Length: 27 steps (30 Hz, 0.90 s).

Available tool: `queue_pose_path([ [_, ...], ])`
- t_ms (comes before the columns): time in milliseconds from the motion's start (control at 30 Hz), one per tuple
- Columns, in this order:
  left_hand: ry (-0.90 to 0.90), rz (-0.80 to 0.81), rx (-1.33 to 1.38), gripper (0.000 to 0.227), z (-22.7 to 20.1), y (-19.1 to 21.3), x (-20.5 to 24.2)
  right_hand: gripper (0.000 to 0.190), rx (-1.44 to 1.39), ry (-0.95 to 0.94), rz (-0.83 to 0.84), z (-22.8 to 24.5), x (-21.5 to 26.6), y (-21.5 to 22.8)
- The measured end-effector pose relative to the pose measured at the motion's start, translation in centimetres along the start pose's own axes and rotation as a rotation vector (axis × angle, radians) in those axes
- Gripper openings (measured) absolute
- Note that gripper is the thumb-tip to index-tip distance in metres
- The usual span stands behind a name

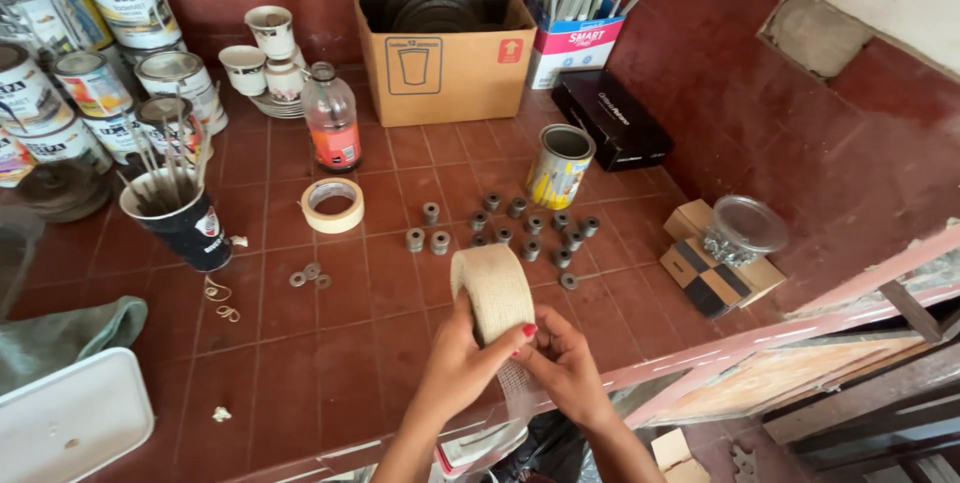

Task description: Unrolling and inspecting a roll of white mesh tape on a workbench

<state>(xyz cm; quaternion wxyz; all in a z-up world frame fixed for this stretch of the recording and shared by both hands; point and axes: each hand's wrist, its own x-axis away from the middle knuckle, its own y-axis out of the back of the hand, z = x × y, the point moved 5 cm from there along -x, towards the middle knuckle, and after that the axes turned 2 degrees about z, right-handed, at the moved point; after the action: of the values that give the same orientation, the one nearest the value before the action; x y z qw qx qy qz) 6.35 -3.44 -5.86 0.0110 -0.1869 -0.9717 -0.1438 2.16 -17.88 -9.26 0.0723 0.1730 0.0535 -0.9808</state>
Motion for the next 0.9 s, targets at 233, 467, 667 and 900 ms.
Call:
queue_pose_path([
  [233, -0.029, -0.127, 0.947, 0.056, -1.0, -1.1, -1.5, 0.086, -0.125, -0.058, -0.145, -0.3, 2.0, 1.1],
  [467, 0.037, -0.210, 0.962, 0.044, -2.9, -1.1, -0.7, 0.080, 0.084, -0.120, -0.232, -2.1, 4.1, 3.6],
  [667, 0.129, -0.180, 0.982, 0.042, -4.3, -3.5, 0.4, 0.079, 0.273, -0.018, -0.247, -2.2, 3.8, 5.9],
  [900, 0.297, -0.088, 1.010, 0.051, -4.4, -5.1, 1.7, 0.052, 0.494, 0.095, -0.156, -1.9, 5.1, 7.1],
])
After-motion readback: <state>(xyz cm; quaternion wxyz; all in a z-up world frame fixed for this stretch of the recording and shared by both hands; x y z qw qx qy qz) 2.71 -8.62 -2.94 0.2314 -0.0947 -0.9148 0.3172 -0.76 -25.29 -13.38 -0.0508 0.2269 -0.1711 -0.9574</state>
